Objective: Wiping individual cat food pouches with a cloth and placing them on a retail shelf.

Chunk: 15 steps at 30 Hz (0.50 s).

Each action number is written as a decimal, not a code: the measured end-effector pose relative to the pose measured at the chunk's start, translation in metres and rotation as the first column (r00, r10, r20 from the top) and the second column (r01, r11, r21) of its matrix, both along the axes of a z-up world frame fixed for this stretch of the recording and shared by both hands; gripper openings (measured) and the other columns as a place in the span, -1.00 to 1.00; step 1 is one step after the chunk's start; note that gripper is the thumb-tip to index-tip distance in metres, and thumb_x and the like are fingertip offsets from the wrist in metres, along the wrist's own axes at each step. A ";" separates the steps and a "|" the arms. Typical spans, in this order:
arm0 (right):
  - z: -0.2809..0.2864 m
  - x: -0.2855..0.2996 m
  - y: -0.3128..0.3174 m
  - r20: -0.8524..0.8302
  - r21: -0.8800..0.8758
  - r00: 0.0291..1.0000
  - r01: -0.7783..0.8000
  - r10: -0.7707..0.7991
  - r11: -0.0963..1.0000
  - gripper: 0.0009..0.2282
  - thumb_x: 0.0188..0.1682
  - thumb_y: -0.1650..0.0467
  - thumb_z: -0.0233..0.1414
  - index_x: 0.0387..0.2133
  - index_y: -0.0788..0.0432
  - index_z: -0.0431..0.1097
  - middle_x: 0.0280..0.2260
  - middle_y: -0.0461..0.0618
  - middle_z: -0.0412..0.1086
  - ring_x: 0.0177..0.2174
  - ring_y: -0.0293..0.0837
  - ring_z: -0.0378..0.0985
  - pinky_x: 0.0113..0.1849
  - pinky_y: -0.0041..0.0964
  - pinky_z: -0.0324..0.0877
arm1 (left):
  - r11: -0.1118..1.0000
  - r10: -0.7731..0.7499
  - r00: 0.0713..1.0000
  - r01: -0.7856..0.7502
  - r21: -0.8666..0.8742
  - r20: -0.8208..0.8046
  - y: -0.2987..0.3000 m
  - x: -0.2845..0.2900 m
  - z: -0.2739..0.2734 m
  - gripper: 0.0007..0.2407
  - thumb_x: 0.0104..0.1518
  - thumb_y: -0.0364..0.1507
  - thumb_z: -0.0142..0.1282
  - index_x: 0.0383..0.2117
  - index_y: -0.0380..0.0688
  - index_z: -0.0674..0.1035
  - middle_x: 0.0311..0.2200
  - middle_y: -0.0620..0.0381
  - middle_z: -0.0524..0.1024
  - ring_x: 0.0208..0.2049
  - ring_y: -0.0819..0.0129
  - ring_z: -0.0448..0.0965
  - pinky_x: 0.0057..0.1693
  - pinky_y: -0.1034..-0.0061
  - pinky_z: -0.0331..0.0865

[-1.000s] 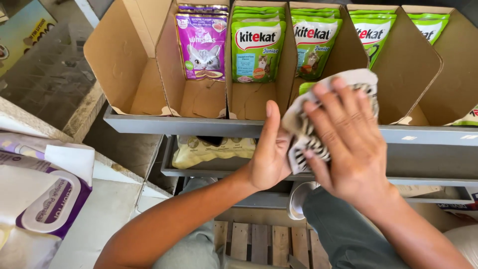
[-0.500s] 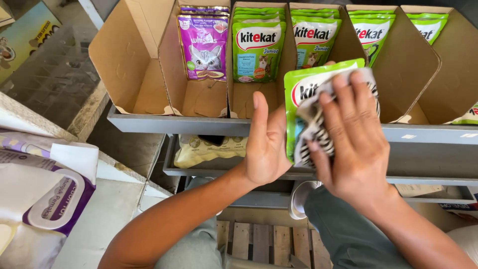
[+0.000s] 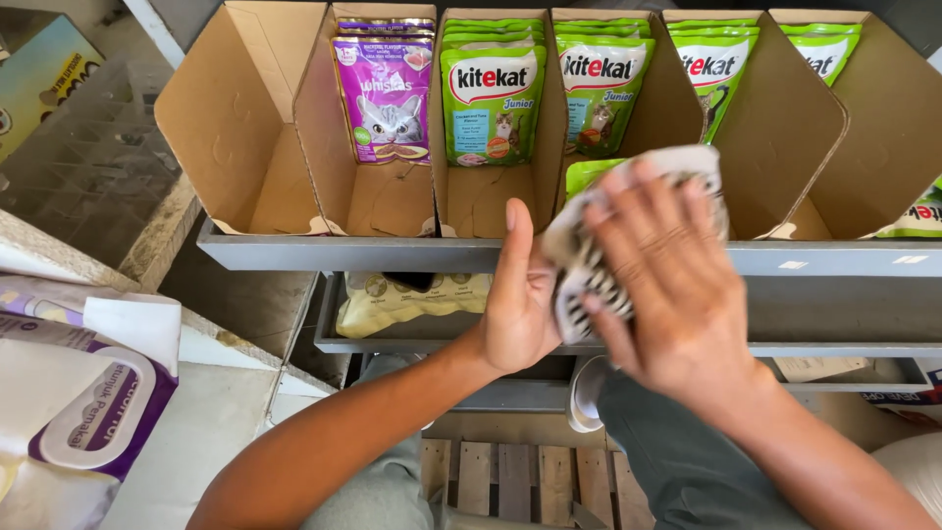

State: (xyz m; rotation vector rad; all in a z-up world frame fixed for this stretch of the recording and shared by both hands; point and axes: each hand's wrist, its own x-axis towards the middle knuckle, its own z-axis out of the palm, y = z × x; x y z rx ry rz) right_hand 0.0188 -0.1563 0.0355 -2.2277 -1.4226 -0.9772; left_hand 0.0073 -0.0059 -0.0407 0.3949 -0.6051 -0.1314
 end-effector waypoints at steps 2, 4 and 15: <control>0.006 0.000 0.000 -0.005 0.056 0.999 0.033 -0.032 0.998 -0.47 -0.03 0.47 0.14 0.19 0.60 0.26 0.28 0.51 0.16 0.31 0.44 0.15 0.32 0.39 -0.04 | 0.994 0.061 0.998 -0.059 0.087 -0.023 0.003 -0.011 0.032 -0.28 0.41 0.10 -0.56 0.47 -0.24 0.21 0.37 0.05 0.32 0.32 0.32 0.38 0.42 0.37 0.26; 0.007 -0.001 0.001 -0.009 0.113 0.998 0.066 -0.066 0.991 -0.49 0.00 0.54 0.08 0.20 0.68 0.21 0.28 0.62 0.11 0.32 0.52 0.12 0.31 0.45 -0.07 | 0.978 0.123 0.992 -0.115 0.175 -0.037 0.005 -0.013 0.041 -0.20 0.30 0.12 -0.60 0.52 -0.30 0.09 0.41 -0.01 0.22 0.35 0.26 0.29 0.47 0.30 0.17; 0.000 -0.003 -0.004 -0.003 0.078 0.998 0.057 -0.057 0.995 -0.43 -0.03 0.47 0.18 0.20 0.64 0.21 0.29 0.56 0.07 0.32 0.51 0.06 0.32 0.38 0.05 | 0.987 0.115 0.993 -0.111 0.115 -0.027 0.000 -0.010 0.029 -0.23 0.34 0.11 -0.59 0.49 -0.28 0.12 0.42 -0.01 0.21 0.35 0.25 0.32 0.44 0.31 0.21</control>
